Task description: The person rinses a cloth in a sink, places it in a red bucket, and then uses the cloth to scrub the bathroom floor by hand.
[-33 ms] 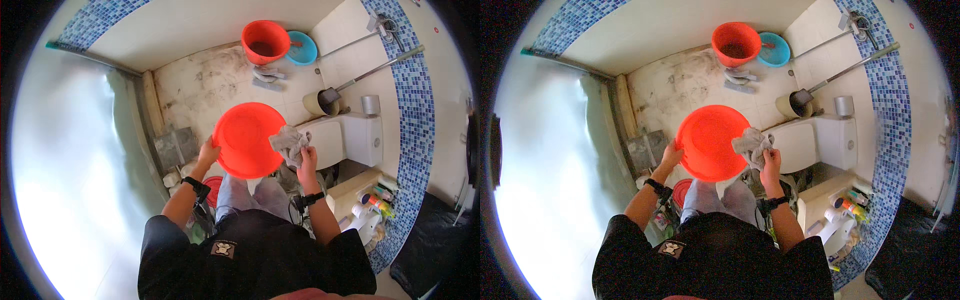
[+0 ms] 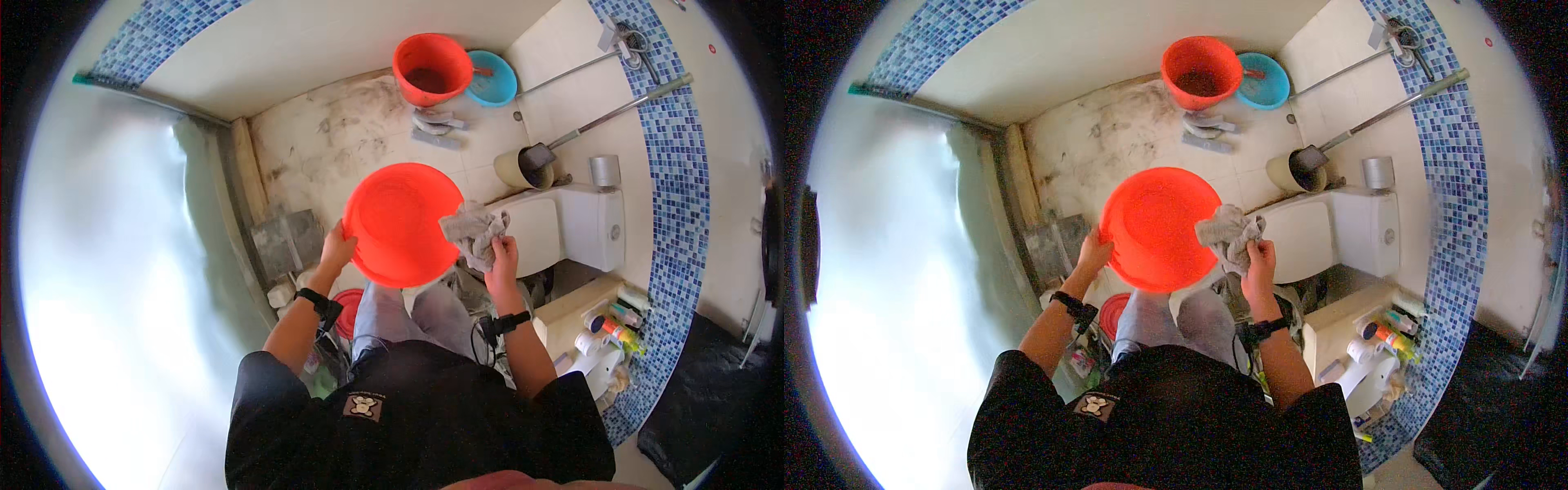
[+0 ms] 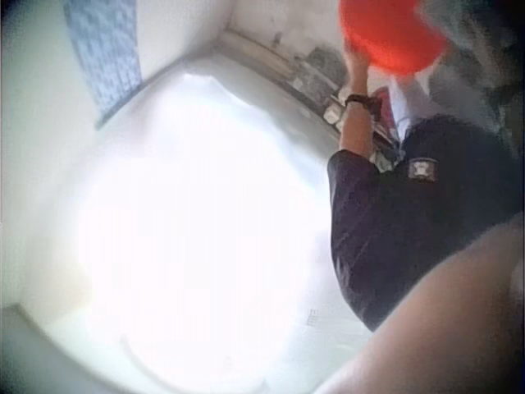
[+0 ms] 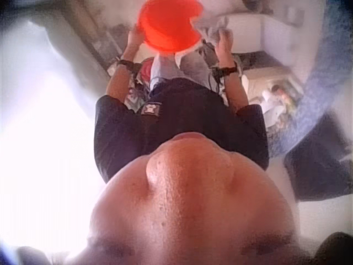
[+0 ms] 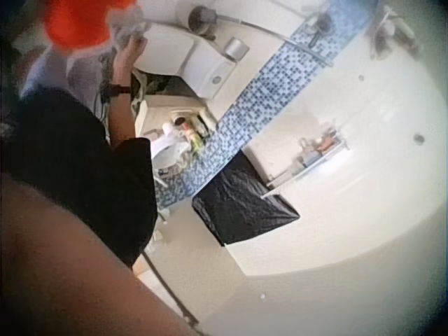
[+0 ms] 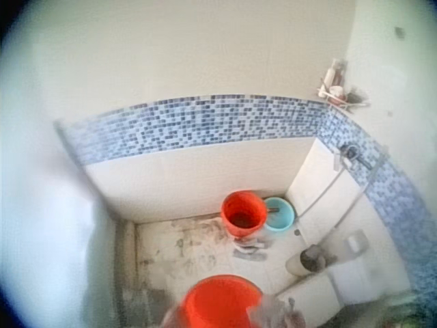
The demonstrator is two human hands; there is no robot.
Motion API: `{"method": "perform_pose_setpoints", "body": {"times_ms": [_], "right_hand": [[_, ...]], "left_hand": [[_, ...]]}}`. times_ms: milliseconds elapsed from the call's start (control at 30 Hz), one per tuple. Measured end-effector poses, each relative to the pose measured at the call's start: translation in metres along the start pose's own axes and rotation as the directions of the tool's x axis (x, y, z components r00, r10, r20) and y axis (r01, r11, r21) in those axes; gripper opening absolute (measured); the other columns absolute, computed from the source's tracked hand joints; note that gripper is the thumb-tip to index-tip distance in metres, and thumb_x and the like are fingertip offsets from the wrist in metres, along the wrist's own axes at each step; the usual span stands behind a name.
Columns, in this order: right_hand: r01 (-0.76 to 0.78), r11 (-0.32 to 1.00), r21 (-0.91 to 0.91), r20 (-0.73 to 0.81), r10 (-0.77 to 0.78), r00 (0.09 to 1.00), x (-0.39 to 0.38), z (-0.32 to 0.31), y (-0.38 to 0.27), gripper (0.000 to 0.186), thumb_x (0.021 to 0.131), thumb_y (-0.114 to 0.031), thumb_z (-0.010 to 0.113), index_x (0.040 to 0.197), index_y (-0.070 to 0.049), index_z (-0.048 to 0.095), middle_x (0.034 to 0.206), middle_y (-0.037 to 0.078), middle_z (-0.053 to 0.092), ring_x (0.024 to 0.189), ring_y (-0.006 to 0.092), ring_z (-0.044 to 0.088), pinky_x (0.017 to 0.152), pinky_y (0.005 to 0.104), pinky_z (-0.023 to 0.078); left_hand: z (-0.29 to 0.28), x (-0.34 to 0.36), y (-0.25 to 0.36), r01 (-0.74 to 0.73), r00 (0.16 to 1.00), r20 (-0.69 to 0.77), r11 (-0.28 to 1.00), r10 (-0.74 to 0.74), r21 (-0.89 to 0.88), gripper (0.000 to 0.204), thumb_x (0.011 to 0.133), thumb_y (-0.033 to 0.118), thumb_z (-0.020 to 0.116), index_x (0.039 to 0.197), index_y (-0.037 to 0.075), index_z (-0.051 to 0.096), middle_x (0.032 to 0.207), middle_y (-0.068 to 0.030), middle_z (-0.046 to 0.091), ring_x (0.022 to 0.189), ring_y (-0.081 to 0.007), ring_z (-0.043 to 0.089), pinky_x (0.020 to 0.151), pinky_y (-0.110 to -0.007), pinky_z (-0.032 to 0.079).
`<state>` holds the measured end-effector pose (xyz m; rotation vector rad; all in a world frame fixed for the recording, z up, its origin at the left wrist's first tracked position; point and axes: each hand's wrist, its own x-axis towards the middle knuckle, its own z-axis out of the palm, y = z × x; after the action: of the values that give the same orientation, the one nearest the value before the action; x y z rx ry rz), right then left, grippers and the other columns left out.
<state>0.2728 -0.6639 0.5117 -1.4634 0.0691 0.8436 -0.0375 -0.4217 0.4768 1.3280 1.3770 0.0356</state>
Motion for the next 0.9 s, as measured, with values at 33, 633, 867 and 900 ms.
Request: {"method": "perform_pose_setpoints", "body": {"times_ms": [33, 633, 867, 900], "right_hand": [[0.023, 0.997, 0.072, 0.021, -0.024, 0.999, 0.01, 0.011, -0.007, 0.018, 0.1, -0.018, 0.065, 0.097, -0.008, 0.05, 0.091, 0.002, 0.052, 0.084, 0.0145, 0.052, 0.078, 0.0325, 0.047], [-0.176, 0.943, 0.282, -0.211, 0.239, 0.948, 0.275, -0.009, -0.045, 0.015, 0.099, -0.017, 0.065, 0.105, -0.008, 0.055, 0.107, 0.007, 0.062, 0.101, 0.023, 0.063, 0.085, 0.0441, 0.055], [-0.212, 0.977, 0.014, -0.125, 0.212, 0.969, 0.385, 0.017, -0.039, 0.022, 0.099, -0.021, 0.066, 0.108, -0.006, 0.054, 0.101, 0.006, 0.058, 0.095, 0.0176, 0.057, 0.083, 0.0363, 0.048], [-0.242, 0.967, -0.076, -0.128, 0.231, 0.964, 0.39, 0.015, -0.037, 0.025, 0.099, -0.023, 0.066, 0.11, -0.004, 0.053, 0.102, 0.006, 0.057, 0.094, 0.0178, 0.055, 0.083, 0.0351, 0.047]], "left_hand": [[-0.009, 0.01, 0.008, 0.05, 0.999, 0.014, 0.998, -0.051, 0.04, 0.055, 0.08, 0.016, 0.06, 0.134, 0.004, 0.058, 0.116, -0.0272, 0.069, 0.113, -0.0447, 0.064, 0.094, -0.05, 0.051], [-0.008, 0.201, 0.185, 0.172, 0.952, -0.151, 0.871, -0.268, -0.461, 0.049, 0.1, 0.011, 0.057, 0.148, 0.016, 0.046, 0.13, -0.0089, 0.063, 0.099, -0.0248, 0.073, 0.07, -0.037, 0.066], [0.035, 0.322, 0.241, 0.222, 0.966, -0.046, 0.911, -0.253, -0.347, 0.053, 0.099, 0.008, 0.058, 0.149, 0.015, 0.045, 0.129, -0.0107, 0.064, 0.099, -0.0246, 0.073, 0.07, -0.038, 0.067], [0.049, 0.342, 0.248, 0.219, 0.973, -0.016, 0.947, -0.229, -0.235, 0.052, 0.095, 0.007, 0.057, 0.146, 0.013, 0.046, 0.125, -0.0104, 0.065, 0.095, -0.0246, 0.073, 0.066, -0.037, 0.066]]}}
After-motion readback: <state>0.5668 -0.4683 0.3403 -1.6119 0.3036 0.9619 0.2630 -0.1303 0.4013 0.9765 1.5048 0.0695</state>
